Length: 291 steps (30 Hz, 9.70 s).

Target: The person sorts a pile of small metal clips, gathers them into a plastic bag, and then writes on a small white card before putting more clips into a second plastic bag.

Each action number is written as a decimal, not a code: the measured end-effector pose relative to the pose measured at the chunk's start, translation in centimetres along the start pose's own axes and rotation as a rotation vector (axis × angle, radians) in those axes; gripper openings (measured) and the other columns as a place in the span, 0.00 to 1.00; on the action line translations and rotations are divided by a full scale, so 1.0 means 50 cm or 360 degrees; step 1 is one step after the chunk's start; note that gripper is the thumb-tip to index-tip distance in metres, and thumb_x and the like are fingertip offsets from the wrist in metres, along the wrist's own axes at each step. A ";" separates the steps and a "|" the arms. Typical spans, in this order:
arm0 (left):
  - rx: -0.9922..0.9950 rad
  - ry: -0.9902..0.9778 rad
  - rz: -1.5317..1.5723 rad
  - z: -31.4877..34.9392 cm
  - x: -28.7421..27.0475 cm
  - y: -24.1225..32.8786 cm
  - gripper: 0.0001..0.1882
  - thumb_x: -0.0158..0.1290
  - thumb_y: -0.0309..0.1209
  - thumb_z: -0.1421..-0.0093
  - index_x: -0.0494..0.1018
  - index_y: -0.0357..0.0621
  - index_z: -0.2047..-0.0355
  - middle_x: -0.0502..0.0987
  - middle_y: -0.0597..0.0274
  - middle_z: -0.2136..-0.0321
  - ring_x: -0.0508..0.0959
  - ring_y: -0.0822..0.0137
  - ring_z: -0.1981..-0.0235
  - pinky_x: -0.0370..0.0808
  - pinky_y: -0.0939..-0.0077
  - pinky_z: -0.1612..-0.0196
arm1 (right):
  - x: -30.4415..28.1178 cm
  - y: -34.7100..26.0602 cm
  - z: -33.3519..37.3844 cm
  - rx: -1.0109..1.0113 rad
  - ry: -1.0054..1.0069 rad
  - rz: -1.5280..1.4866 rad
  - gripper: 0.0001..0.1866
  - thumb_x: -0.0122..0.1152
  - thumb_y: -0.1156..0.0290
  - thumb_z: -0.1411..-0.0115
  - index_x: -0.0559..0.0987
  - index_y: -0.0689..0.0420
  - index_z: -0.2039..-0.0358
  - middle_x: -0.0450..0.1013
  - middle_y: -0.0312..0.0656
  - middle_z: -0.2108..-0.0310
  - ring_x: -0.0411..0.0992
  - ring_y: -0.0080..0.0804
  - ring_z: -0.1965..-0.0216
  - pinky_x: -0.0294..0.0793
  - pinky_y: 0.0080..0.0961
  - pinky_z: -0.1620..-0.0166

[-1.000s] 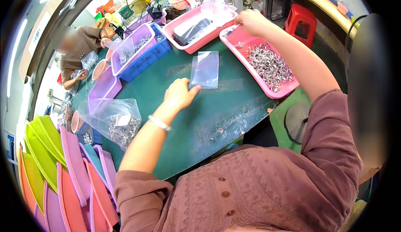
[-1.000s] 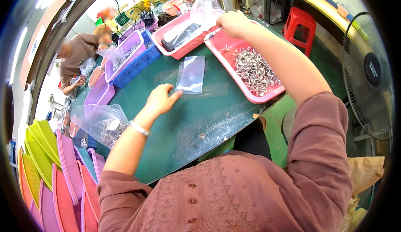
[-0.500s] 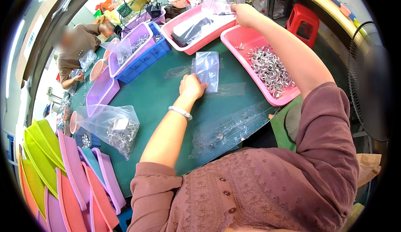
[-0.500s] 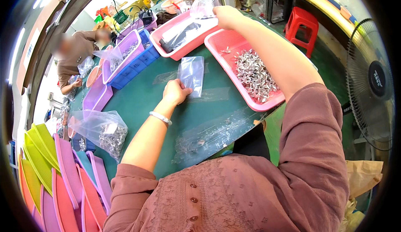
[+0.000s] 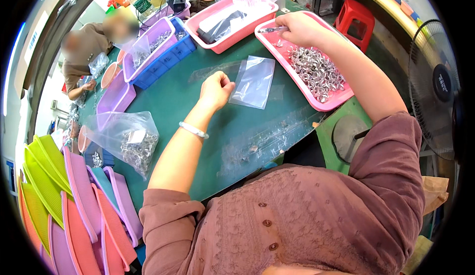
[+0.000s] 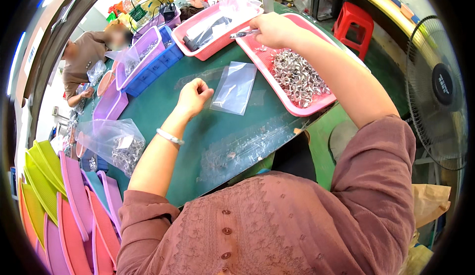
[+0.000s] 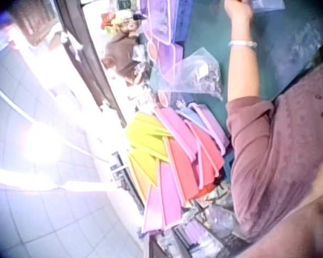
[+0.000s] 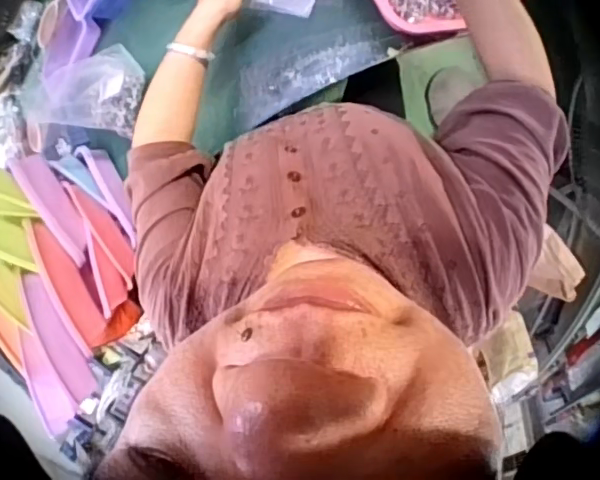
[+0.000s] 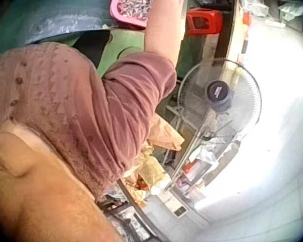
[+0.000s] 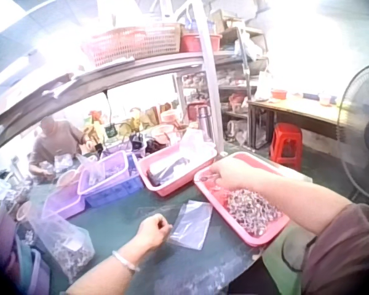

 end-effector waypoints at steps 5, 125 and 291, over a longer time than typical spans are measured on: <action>-0.0223 -0.0231 -0.0450 0.004 0.046 0.057 0.35 0.63 0.53 0.55 0.71 0.40 0.54 0.76 0.51 0.56 0.74 0.57 0.51 0.71 0.65 0.52 | -0.013 -0.024 0.048 -0.0091 -0.0004 -0.0035 0.12 0.55 0.73 0.52 0.75 0.62 0.66 0.73 0.52 0.69 0.72 0.50 0.64 0.70 0.39 0.60; 0.0019 0.0001 0.0781 0.198 0.006 -0.018 0.26 0.48 0.19 0.45 0.62 0.33 0.44 0.69 0.67 0.70 0.72 0.77 0.78 0.69 0.84 0.75 | -0.018 -0.054 0.118 0.0368 -0.0294 -0.2372 0.23 0.66 0.77 0.52 0.71 0.53 0.55 0.72 0.34 0.73 0.71 0.22 0.76 0.66 0.18 0.76; 0.0080 0.0312 0.0643 0.370 -0.180 -0.034 0.14 0.46 0.20 0.45 0.77 0.36 0.60 0.71 0.71 0.78 0.68 0.79 0.78 0.66 0.85 0.73 | 0.086 -0.418 0.095 -0.1395 -0.0139 -0.0505 0.04 0.59 0.74 0.52 0.77 0.55 0.73 0.73 0.40 0.68 0.68 0.42 0.57 0.69 0.35 0.54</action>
Point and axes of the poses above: each hand's wrist, its own z-axis away from the middle knuckle, its own x-axis out of the palm, y = z × x, the point moved 2 cm from there along -z, towards the middle knuckle
